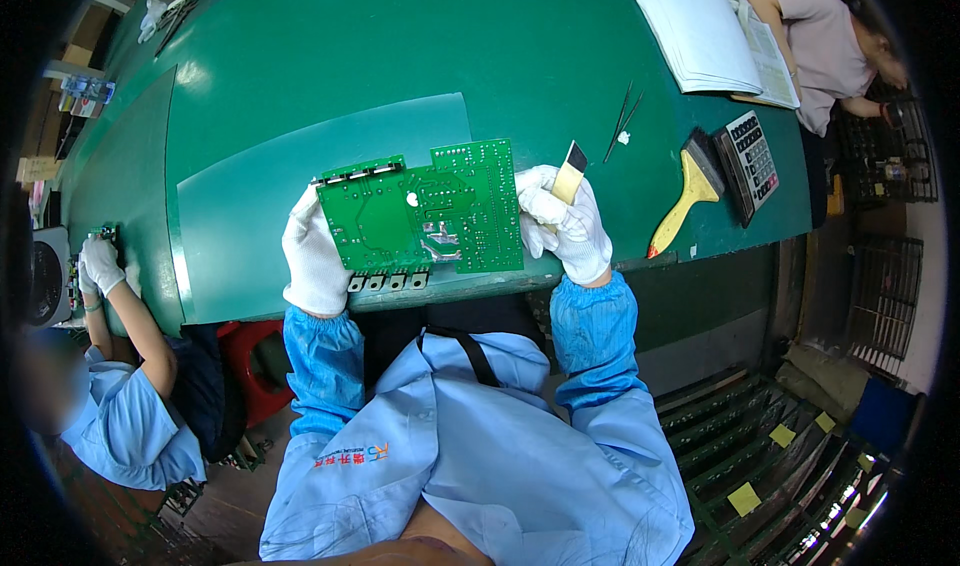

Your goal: Inspecting and organizing electronic circuit boards at a factory workbench.

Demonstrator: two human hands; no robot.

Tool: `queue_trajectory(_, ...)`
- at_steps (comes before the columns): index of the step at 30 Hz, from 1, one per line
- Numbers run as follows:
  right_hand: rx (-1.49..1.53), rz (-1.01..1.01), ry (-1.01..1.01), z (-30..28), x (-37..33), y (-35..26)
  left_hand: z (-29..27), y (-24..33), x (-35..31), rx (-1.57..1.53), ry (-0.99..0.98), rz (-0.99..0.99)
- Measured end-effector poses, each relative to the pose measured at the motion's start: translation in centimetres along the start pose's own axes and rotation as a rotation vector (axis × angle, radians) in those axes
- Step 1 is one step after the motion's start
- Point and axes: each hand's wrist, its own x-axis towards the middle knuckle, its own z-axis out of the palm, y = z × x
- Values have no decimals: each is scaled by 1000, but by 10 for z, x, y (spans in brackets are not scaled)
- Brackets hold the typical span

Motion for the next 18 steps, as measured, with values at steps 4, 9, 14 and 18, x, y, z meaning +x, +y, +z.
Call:
queue_trajectory(4, 59, 7, -8, 1, 0, -2, -3, -1, 0, -47, -27, -10)
queue_trajectory(9, 36, -3, -10, 4, -1, -4, -1, 0, 0, -12, -27, 3)
queue_trajectory(14, 45, 3, 4, 3, -1, -2, -1, 0, 0, -28, 9, -14)
queue_trajectory(18, 62, 9, -23, 1, 0, -2, -3, 0, 0, -47, -12, -9)
